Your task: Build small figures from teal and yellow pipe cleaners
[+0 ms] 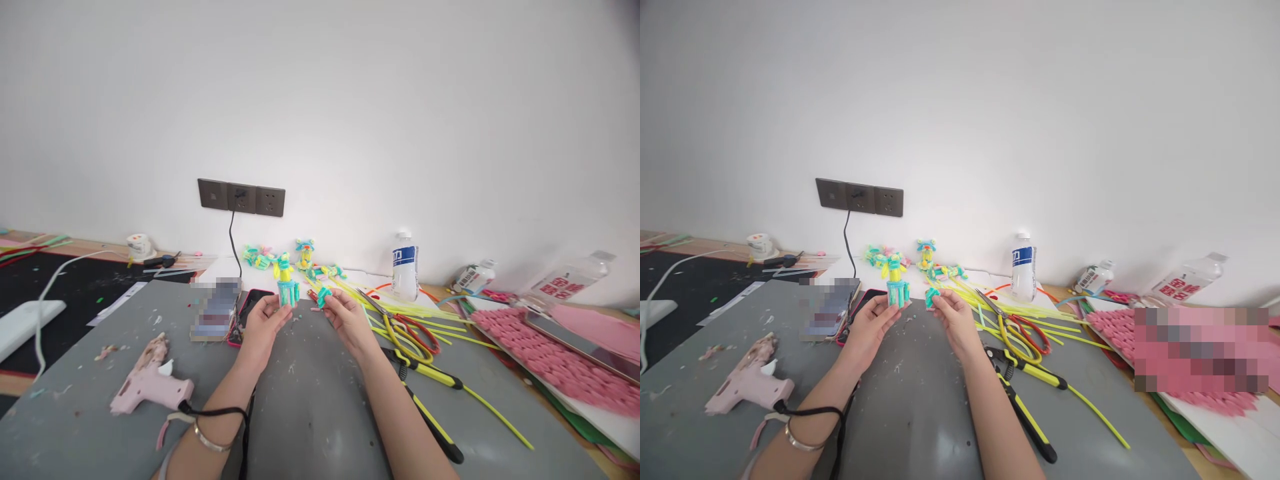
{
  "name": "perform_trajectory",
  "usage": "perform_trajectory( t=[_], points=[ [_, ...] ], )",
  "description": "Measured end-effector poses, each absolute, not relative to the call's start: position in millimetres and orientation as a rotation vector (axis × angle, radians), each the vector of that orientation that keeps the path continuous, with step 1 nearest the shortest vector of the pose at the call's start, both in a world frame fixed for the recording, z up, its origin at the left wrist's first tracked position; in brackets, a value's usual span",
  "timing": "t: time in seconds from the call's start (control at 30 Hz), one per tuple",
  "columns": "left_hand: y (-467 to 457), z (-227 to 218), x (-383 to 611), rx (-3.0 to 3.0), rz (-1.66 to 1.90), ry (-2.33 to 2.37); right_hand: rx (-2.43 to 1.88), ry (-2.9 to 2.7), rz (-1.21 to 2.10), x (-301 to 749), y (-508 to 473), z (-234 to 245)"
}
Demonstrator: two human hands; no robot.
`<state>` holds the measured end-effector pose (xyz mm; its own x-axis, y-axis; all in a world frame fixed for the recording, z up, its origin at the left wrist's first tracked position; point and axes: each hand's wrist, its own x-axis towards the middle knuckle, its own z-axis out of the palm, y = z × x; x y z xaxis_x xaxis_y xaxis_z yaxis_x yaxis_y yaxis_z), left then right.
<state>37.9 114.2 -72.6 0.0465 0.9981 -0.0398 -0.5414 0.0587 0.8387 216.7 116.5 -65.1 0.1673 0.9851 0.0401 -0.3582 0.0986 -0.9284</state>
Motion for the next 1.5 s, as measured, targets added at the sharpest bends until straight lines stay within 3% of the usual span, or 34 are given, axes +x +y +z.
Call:
perform_trajectory(
  t=[1.5],
  points=[
    [115.4,-79.0,42.0,1.157,1.321,0.949,-0.990,-1.186,0.957,197.1,111.3,-68.0]
  ],
)
